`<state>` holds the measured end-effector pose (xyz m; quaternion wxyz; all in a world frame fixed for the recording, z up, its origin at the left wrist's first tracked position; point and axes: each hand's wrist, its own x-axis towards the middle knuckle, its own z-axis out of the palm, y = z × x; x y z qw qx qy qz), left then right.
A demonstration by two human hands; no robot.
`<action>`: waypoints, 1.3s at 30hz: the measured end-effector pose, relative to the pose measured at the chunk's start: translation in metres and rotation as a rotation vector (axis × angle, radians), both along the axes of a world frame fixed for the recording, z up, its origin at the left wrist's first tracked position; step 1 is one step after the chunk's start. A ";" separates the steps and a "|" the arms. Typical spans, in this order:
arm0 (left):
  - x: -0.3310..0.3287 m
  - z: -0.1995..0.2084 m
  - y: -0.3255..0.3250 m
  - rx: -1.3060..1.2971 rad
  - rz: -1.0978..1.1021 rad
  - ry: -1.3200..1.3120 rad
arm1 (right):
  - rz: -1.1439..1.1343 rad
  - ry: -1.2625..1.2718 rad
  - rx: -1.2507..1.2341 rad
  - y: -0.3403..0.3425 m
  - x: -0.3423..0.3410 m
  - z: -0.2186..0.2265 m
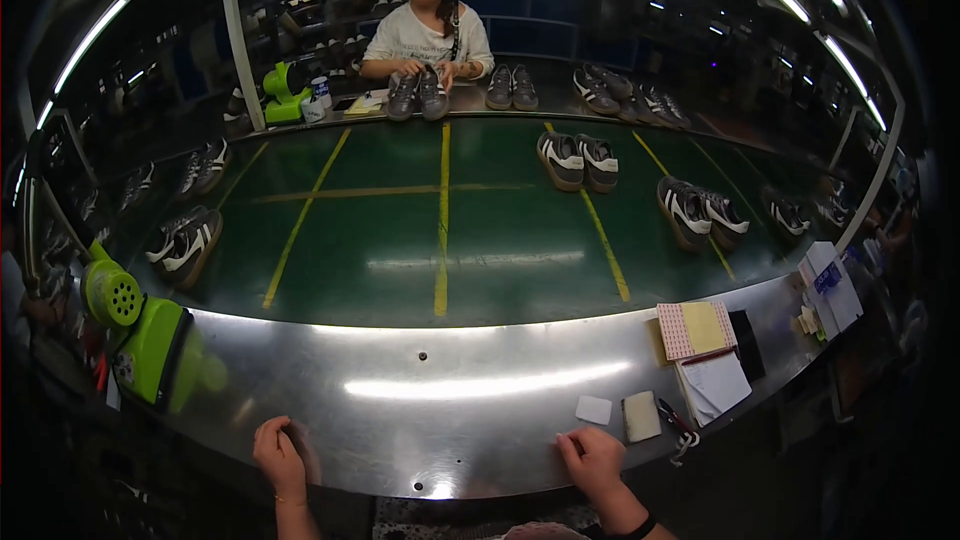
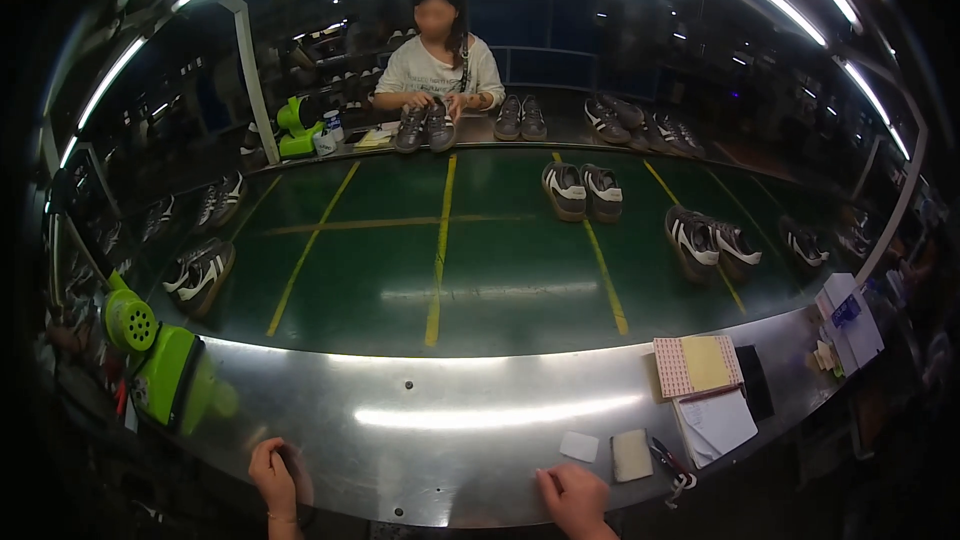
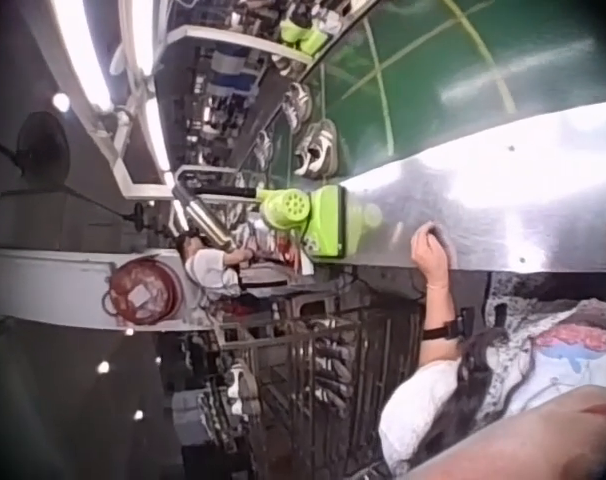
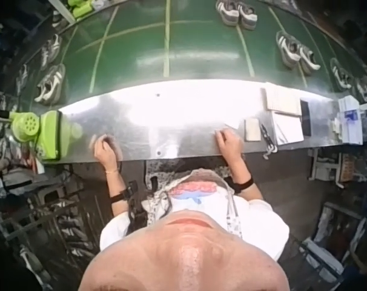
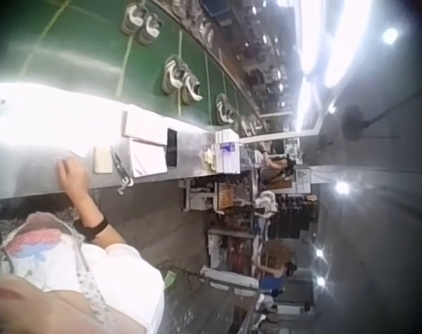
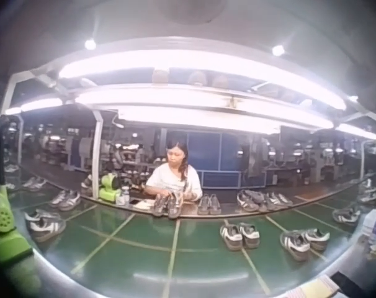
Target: Inspecting manufactured shoes on a conveyor belt, checking soles and heel branding.
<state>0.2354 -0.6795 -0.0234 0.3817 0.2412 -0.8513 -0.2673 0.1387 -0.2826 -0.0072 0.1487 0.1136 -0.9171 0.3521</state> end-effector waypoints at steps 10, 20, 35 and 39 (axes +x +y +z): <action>0.000 0.001 0.001 0.028 0.015 0.054 | 0.017 0.005 -0.025 -0.003 0.000 0.000; -0.003 0.000 0.005 0.001 0.254 0.166 | 0.002 0.004 -0.011 -0.005 0.002 0.001; 0.003 -0.004 -0.005 -0.173 0.160 0.061 | 0.003 0.026 -0.005 -0.010 0.001 0.001; -0.001 0.000 -0.002 -0.078 0.152 0.023 | 0.018 0.044 -0.016 -0.011 0.001 0.001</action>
